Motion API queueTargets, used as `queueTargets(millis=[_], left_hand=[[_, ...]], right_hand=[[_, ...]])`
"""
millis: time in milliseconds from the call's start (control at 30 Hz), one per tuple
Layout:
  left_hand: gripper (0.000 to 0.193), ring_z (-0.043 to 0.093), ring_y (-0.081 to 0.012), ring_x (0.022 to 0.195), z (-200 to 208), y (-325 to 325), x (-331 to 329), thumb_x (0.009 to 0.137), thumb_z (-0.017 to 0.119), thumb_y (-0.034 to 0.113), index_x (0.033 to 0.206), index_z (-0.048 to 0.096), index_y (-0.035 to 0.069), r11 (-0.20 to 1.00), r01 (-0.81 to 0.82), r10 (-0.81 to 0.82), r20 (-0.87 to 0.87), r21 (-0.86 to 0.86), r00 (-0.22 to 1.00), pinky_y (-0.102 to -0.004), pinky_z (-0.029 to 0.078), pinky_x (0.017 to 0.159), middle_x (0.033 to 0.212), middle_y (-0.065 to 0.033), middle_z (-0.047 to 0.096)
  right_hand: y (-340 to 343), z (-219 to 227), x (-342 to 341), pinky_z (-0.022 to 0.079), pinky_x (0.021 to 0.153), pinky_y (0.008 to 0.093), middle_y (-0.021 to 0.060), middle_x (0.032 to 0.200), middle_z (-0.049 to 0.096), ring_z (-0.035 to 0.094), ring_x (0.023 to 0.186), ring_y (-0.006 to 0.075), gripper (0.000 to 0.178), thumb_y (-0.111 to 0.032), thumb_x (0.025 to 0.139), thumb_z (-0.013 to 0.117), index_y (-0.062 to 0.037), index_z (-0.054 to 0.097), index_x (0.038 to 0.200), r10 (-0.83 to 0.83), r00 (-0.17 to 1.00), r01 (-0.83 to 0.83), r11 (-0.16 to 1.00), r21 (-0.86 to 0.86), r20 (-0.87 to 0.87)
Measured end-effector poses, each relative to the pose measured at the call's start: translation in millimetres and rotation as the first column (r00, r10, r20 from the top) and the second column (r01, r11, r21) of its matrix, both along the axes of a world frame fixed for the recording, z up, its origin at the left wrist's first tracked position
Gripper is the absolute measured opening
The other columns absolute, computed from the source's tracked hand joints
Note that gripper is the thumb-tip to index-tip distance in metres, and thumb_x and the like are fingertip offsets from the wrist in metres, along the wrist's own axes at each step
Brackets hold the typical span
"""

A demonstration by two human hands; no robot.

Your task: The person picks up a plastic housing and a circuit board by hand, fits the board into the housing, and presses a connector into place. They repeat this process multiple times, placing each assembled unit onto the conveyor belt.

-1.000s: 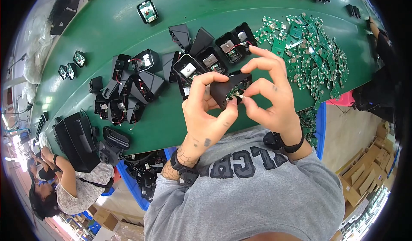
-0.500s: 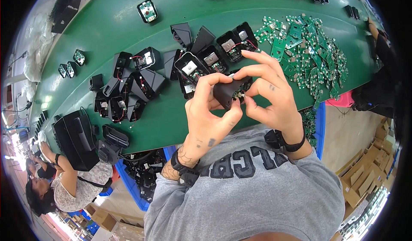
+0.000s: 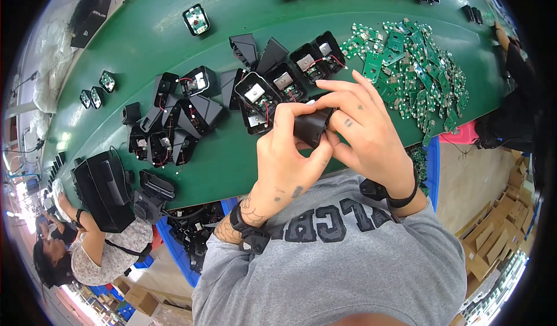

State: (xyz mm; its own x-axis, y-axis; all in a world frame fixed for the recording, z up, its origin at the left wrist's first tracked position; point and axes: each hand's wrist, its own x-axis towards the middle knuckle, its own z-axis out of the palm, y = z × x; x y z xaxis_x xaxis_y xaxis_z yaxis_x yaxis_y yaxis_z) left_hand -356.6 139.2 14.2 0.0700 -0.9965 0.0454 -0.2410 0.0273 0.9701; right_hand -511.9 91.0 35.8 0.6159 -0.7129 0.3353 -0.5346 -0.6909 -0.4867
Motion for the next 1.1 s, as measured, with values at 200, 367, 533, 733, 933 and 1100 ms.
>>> queueTargets(millis=[200,367,533,733,933,1100], left_hand=[[0.037,0.07,-0.0132,0.081,1,-3,1,0.08,0.066,0.0,0.113,0.048,-0.001,0.998,0.041,-0.038,-0.065,0.042,0.997,-0.0253,0.057,0.07,0.089,-0.0114,0.07],[0.034,0.07,-0.0129,0.078,1,2,5,0.081,0.065,0.0,0.112,0.05,-0.001,0.997,0.078,-0.078,0.036,-0.006,0.996,-0.0246,0.057,0.067,0.088,-0.0112,0.07],[0.041,0.071,-0.0193,0.072,-8,4,7,0.075,0.071,0.005,0.111,0.052,0.0,0.996,0.085,-0.085,-0.008,-0.021,0.996,-0.0291,0.057,0.062,0.087,-0.0133,0.068],[0.033,0.071,-0.0173,0.083,3,-3,11,0.082,0.062,-0.005,0.112,0.048,-0.004,0.982,0.19,-0.19,-0.014,-0.001,0.982,-0.0273,0.059,0.071,0.094,-0.0138,0.07],[0.036,0.07,-0.0212,0.084,3,-2,7,0.081,0.062,-0.01,0.114,0.048,-0.005,0.982,0.18,-0.183,-0.061,-0.049,0.981,-0.0291,0.058,0.072,0.101,-0.0179,0.065],[0.035,0.07,-0.0225,0.084,6,7,-1,0.081,0.062,-0.01,0.112,0.047,-0.005,0.976,0.211,-0.215,-0.064,-0.056,0.975,-0.0293,0.06,0.07,0.098,-0.0187,0.065]], right_hand=[[-16,-7,-18,0.042,0.102,0.0503,0.0081,0.113,0.065,0.058,0.116,0.0303,0.016,0.0,0.07,0.072,-0.0032,0.059,0.079,0.115,0.991,-0.123,0.982,0.141,0.061],[-11,-10,-18,0.051,0.08,0.0325,0.0115,0.105,0.069,0.065,0.095,0.0235,0.017,0.001,0.068,0.076,-0.0021,0.063,0.078,-0.028,0.946,-0.12,0.895,0.43,0.322],[-14,-17,-18,0.05,0.08,0.0325,0.0107,0.097,0.07,0.065,0.092,0.0235,0.024,0.0,0.063,0.08,-0.0027,0.06,0.077,-0.088,0.919,-0.132,0.851,0.508,0.385],[-14,-1,-19,0.051,0.079,0.0329,0.01,0.096,0.068,0.065,0.091,0.0245,0.023,-0.004,0.066,0.08,-0.0031,0.059,0.073,-0.061,0.939,-0.111,0.877,0.467,0.339],[-11,0,-26,0.05,0.08,0.0357,0.0113,0.102,0.065,0.063,0.096,0.0276,0.023,-0.007,0.076,0.077,-0.0038,0.054,0.077,0.021,0.924,-0.192,0.889,0.415,0.382],[0,0,-33,0.043,0.069,0.0368,0.0102,0.087,0.051,0.053,0.081,0.0275,0.022,-0.006,0.075,0.073,-0.0012,0.051,0.078,0.034,0.873,-0.235,0.903,0.359,0.487]])
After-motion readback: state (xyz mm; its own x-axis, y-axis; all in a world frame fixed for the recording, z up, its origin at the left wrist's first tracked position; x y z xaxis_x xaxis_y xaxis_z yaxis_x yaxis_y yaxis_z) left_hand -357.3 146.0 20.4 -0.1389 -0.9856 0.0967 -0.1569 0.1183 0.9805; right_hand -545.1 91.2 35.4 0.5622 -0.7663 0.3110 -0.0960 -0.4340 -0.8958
